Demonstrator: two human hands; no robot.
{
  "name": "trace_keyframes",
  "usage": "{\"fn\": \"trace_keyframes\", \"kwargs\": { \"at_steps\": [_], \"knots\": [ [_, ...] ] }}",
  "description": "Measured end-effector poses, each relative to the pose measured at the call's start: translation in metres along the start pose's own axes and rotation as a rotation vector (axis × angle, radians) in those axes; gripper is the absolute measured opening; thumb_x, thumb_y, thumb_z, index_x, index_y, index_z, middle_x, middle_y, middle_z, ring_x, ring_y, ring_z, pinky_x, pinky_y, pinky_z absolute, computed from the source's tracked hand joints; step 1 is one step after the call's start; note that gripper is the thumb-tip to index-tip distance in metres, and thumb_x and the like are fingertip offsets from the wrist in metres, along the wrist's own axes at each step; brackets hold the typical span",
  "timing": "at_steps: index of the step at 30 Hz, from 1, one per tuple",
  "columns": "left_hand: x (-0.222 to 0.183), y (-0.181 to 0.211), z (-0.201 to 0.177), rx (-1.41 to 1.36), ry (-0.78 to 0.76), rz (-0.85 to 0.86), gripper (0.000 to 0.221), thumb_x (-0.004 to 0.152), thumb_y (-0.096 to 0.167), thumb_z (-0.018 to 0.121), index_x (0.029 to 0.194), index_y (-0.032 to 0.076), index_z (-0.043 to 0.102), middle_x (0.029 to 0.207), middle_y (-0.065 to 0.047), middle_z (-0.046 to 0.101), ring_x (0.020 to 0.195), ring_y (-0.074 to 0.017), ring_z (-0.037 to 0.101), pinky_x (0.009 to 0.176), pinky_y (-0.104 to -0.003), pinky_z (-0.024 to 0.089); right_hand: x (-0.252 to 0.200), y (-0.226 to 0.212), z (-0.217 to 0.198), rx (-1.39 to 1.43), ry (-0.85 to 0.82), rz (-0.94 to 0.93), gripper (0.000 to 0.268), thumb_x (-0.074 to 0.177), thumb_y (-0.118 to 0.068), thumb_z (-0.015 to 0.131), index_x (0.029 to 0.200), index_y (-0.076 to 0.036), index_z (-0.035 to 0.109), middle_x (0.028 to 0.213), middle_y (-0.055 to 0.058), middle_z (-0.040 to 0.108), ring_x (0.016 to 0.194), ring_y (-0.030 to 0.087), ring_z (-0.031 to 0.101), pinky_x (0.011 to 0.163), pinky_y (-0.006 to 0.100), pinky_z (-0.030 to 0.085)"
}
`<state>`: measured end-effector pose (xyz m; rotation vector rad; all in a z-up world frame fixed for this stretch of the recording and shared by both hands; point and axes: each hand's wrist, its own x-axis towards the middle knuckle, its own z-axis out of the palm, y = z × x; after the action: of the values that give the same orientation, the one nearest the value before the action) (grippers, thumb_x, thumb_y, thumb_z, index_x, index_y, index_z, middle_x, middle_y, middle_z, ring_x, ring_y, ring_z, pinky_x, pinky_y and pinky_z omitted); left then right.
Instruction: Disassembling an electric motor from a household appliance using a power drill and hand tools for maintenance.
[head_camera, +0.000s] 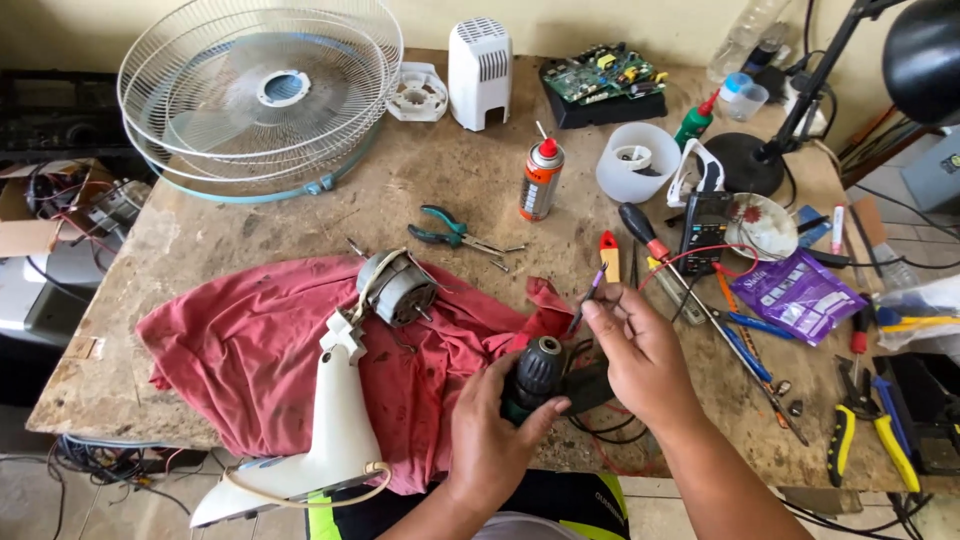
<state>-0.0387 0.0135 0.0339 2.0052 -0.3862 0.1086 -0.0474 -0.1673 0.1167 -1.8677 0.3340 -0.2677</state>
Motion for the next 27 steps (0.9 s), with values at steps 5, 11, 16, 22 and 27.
{"fn": "trace_keyframes", "kwargs": {
  "at_steps": [5,11,16,22,27],
  "knots": [
    [0.012,-0.018,-0.011,-0.023,0.047,0.219,0.072,0.078,0.055,0.081,0.126,0.005,0.062,0.108,-0.015,0.071,0.095,-0.0306,0.068,0.08,-0.043,0.056,-0.019,-0.013,0.008,0.081,-0.043,-0.276,0.013,0.096,-0.016,0.065,0.103,-0.007,0.071,0.09,0.006,0.077,0.085,0.017,0.075,0.079,0.03,0.066],
    [0.012,-0.025,-0.019,-0.099,0.008,0.284,0.066,0.083,0.054,0.076,0.127,0.007,0.062,0.113,-0.012,0.071,0.099,-0.0276,0.068,0.085,-0.039,0.055,-0.014,-0.02,0.028,-0.192,-0.05,-0.482,0.015,0.093,-0.018,0.069,0.097,-0.005,0.074,0.093,0.004,0.08,0.083,0.015,0.076,0.078,0.028,0.058],
    [0.01,-0.027,-0.026,-0.125,-0.027,0.262,0.069,0.084,0.055,0.076,0.131,0.006,0.059,0.117,-0.013,0.071,0.105,-0.0303,0.07,0.09,-0.042,0.055,-0.017,-0.031,0.03,-0.146,-0.118,-0.583,0.012,0.093,-0.013,0.069,0.095,-0.001,0.073,0.102,0.01,0.075,0.096,0.022,0.074,0.089,0.033,0.059],
    [0.008,-0.032,-0.029,-0.189,-0.08,0.253,0.073,0.086,0.057,0.072,0.133,0.003,0.054,0.123,-0.016,0.069,0.111,-0.0303,0.069,0.094,-0.042,0.057,-0.025,-0.029,0.021,-0.061,-0.506,-0.394,0.058,0.091,-0.034,0.07,0.137,-0.007,0.048,0.148,0.013,0.052,0.139,0.026,0.049,0.116,0.043,0.038],
    [0.004,-0.026,-0.038,-0.26,-0.056,0.192,0.066,0.085,0.051,0.076,0.13,0.006,0.057,0.122,-0.011,0.072,0.115,-0.0266,0.07,0.098,-0.038,0.054,-0.041,0.014,0.007,0.01,-0.107,-0.458,0.021,0.096,-0.022,0.06,0.109,-0.011,0.072,0.063,-0.001,0.072,0.047,0.005,0.063,0.125,0.045,0.041]
  ]
}}
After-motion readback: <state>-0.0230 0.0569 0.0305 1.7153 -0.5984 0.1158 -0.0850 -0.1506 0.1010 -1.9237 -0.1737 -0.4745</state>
